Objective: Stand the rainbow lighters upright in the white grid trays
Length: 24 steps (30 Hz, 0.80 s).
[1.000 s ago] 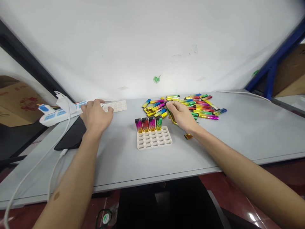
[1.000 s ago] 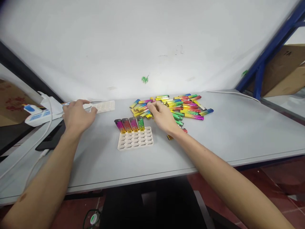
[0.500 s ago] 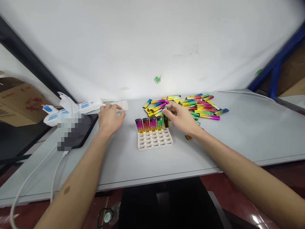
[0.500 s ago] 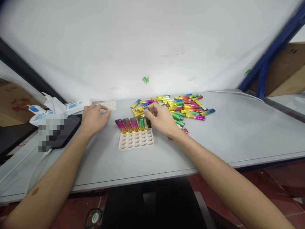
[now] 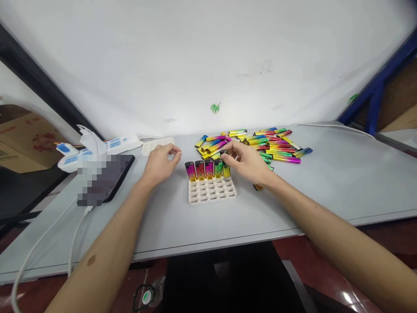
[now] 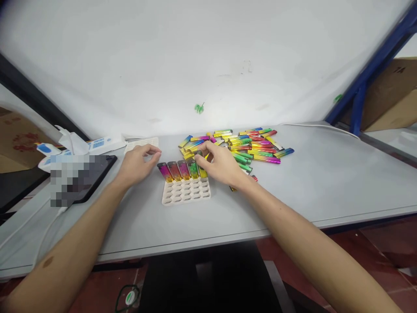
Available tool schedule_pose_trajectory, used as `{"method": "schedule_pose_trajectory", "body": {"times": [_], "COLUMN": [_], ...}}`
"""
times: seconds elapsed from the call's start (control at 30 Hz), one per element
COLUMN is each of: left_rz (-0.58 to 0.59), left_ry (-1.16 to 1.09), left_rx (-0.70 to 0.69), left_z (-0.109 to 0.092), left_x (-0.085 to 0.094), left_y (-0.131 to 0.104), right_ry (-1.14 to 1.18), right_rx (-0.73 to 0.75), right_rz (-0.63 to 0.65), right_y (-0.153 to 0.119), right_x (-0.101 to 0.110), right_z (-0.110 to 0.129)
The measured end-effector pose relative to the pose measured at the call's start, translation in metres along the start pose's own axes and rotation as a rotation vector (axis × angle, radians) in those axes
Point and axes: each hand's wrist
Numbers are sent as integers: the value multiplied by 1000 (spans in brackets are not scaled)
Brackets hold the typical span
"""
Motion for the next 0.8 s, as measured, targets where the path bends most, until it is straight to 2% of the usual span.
{"method": "schedule_pose_trajectory", "body": {"times": [0.27,0.43,0.53,0.63,0.73,0.8], "left_rz": [52,66,73,80,98,110], "left_ry": [-34,-42,-41,-35,-23,-22], "left_rx": [-2,0,-6,-6,0,-3], "left_z": [-1,-4,-3,-3,-4,-5], "left_x": [-1,-1,-2,-3,-3,-2], "left_y": [-2,-3,-3,-3,-3,-3], "right_ry": [29,-23,-21,-13,-169,-341], "right_rx": [46,141,120,56,30,55], "right_rz": [31,66,63,-2,-89,-88], "right_y": [0,1,1,2,5,5], "right_x": [2,4,3,4,5,6], "right_z": [-2,0,0,-4,-16,-26]}}
Point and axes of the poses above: each hand's wrist, its own y-axis towards the middle knuckle, its own x-axis out of the back of the hand, z = x × y, and after that the axes turned 13 degrees about x, right-handed
